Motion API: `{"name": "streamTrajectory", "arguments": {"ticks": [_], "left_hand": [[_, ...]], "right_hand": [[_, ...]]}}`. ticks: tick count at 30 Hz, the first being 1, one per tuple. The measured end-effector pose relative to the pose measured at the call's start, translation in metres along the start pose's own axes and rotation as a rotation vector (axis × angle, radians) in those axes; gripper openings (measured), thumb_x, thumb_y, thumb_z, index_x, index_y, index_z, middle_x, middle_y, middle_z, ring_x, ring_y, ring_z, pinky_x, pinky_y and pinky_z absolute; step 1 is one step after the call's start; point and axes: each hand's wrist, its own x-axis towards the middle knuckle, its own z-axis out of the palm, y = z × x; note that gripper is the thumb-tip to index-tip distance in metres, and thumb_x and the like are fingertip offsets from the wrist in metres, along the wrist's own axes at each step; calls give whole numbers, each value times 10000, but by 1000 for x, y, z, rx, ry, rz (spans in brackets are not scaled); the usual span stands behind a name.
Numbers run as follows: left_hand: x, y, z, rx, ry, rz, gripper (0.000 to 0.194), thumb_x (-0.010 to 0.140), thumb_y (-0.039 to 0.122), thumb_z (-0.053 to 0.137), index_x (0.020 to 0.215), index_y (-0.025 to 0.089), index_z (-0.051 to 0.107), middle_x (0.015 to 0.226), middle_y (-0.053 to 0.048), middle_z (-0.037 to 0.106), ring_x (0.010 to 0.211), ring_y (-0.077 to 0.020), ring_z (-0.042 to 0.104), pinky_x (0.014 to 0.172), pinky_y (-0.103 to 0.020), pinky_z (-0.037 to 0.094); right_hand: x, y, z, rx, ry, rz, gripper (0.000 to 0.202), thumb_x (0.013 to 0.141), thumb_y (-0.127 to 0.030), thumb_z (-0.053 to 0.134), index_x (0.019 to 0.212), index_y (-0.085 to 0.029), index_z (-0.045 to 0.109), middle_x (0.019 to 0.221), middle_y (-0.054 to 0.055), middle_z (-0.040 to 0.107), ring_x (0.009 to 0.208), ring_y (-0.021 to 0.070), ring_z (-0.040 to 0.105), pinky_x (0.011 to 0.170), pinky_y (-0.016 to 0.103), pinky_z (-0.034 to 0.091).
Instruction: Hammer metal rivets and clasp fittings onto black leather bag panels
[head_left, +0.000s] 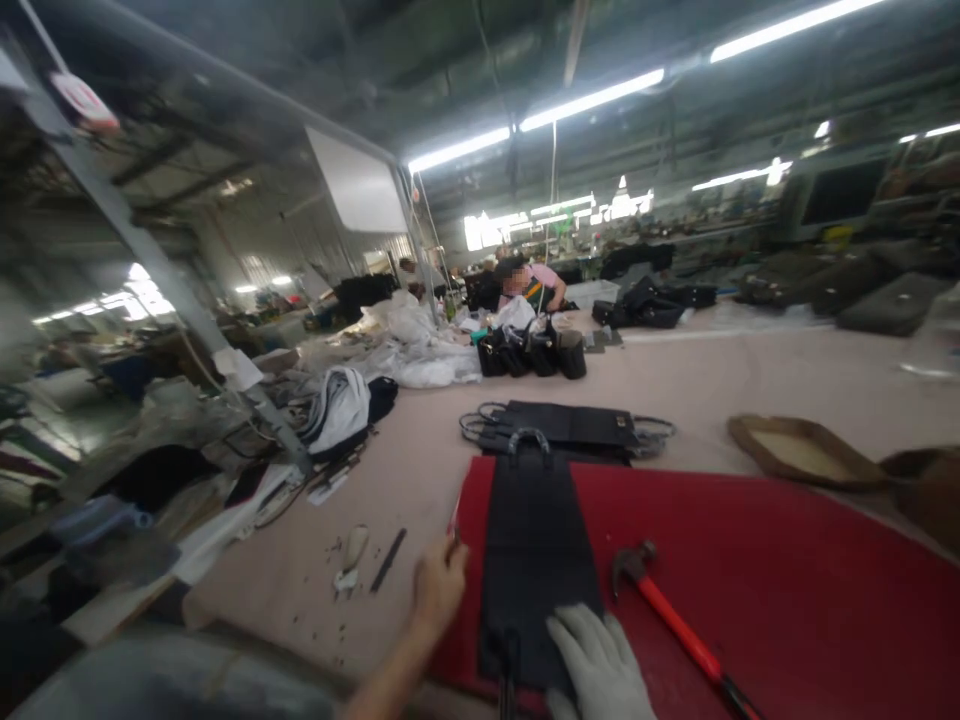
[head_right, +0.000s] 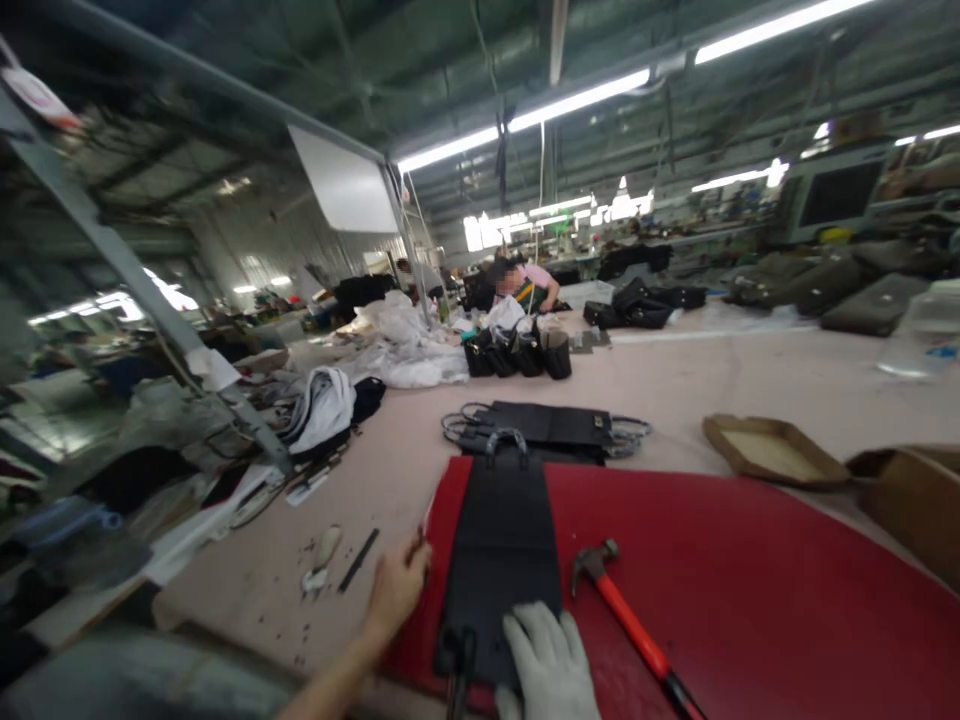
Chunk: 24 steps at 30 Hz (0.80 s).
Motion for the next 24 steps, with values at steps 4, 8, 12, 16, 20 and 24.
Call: {"name": "streamTrajectory", "arguments": {"ticks": [4,8,12,16,20,24], "left_hand": [[37,-45,-21,223,-84,-122,240,916,307,548,741,166,633,752,-108,707,686,-205,647,608,-281,398],[46,-67,-24,372,-181,-166,228,881,323,623,785,126,685,785,-158,723,729,-246,670,638,-306,409],[40,-63,-25,453,-224,-145,280,941,331,554,945,106,721,971,-218,746,923,-322,708,770,-365,470],[20,-53,-28,460,-231,-118,311,985,314,464,1078,136,702,1138,-196,728,1039,-325,694,858,-386,488],[-28,-44,-32,232,-194,-54,301,976,371,479,997,185,716,1011,-123,753,943,-284,705,843,-365,513],[-78,-36,-35,-157,-124,-145,210,909,379,565,896,257,734,999,-97,748,970,-292,705,855,-386,547]], "right_hand": [[-14,-26,-16,23,-125,76,577,789,-121,574,1357,-188,646,1435,129,594,1361,357,517,1206,659,341],[-5,-26,-17,50,-144,100,553,789,-126,604,1337,-182,647,1414,124,594,1360,344,486,1232,635,284],[-5,-26,-17,56,-159,105,543,802,-137,630,1343,-177,643,1415,113,581,1368,325,458,1261,597,228],[-13,-39,-22,-25,-140,246,529,820,-198,670,1342,-121,637,1398,161,577,1334,360,474,1212,563,335],[-38,-59,-26,-185,-150,438,596,849,-213,599,1435,-110,568,1372,203,596,1210,397,584,1011,553,522],[-65,-66,-33,-112,-180,526,604,935,-160,456,1536,-219,472,1340,164,629,988,297,727,755,388,618]]}}
